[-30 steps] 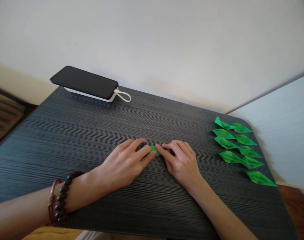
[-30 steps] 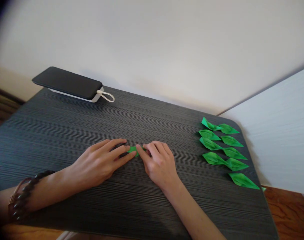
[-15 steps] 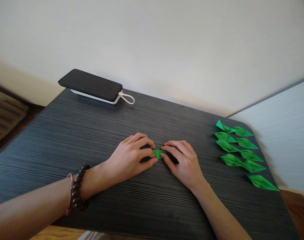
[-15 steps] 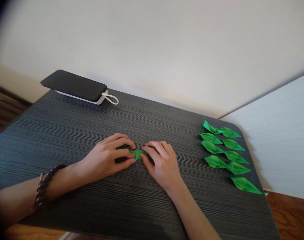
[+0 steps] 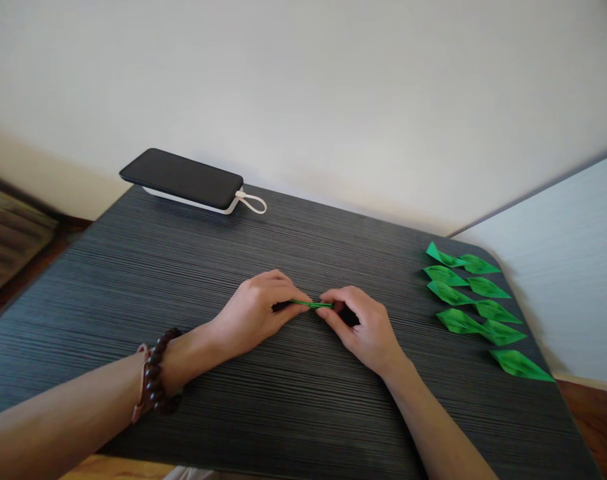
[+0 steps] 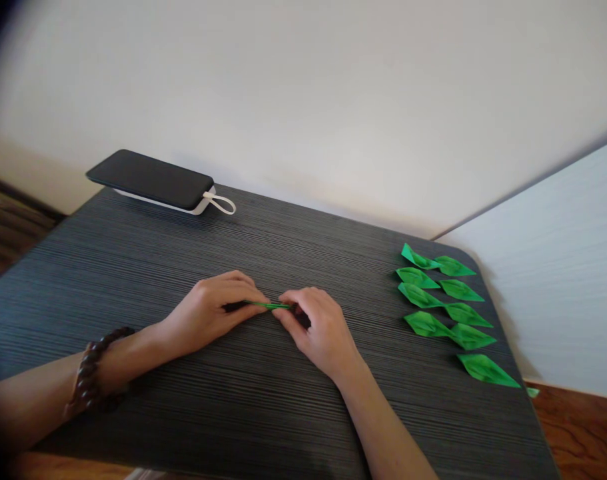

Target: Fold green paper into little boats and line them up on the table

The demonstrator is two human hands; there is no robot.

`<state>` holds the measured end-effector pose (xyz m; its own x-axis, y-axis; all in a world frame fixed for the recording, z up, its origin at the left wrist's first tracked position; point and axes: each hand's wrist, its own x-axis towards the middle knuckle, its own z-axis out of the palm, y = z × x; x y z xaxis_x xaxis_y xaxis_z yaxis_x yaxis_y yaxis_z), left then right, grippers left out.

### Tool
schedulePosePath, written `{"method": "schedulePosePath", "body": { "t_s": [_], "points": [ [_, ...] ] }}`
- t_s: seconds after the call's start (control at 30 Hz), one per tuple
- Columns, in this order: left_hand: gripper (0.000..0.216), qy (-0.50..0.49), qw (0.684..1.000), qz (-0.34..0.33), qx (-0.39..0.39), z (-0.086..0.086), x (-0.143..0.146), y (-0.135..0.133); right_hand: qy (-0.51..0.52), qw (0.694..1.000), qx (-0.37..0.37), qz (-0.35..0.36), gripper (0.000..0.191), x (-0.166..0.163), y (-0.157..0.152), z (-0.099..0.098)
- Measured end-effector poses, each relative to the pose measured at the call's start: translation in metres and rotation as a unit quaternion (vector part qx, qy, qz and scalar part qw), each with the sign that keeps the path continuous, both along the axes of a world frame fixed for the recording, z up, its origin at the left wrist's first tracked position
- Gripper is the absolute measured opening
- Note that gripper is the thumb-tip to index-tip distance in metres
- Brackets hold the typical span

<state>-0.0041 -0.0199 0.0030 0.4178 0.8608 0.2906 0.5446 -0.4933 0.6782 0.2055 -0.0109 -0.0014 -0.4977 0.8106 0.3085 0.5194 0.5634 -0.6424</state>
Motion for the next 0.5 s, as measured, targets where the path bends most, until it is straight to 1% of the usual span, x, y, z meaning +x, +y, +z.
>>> {"method": "schedulePosePath", "body": {
  "t_s": [0.07, 0.13, 0.27, 0.4, 0.5],
  "points": [
    [0.014, -0.005, 1.000, 0.004, -0.009, 0.002, 0.001, -0.001, 0.004, 1.000, 0.018, 0.018, 0.009, -0.002, 0.000, 0.001],
    [0.014, -0.005, 1.000, 0.014, -0.024, 0.004, 0.002, -0.002, 0.015, 0.999, 0.030, 0.019, 0.010, -0.005, 0.000, 0.001],
    [0.008, -0.024, 0.996, 0.032, -0.082, 0.010, 0.002, -0.003, 0.029, 0.999, 0.034, 0.015, 0.010, -0.009, -0.003, 0.003],
    [0.009, -0.057, 0.986, 0.042, -0.151, 0.014, -0.002, 0.000, 0.022, 1.000, -0.011, -0.002, 0.017, -0.010, -0.002, 0.006],
    [0.014, -0.083, 0.975, 0.033, -0.205, 0.017, -0.005, 0.004, 0.042, 0.998, -0.050, 0.001, 0.021, -0.010, 0.000, 0.009]
  ]
}}
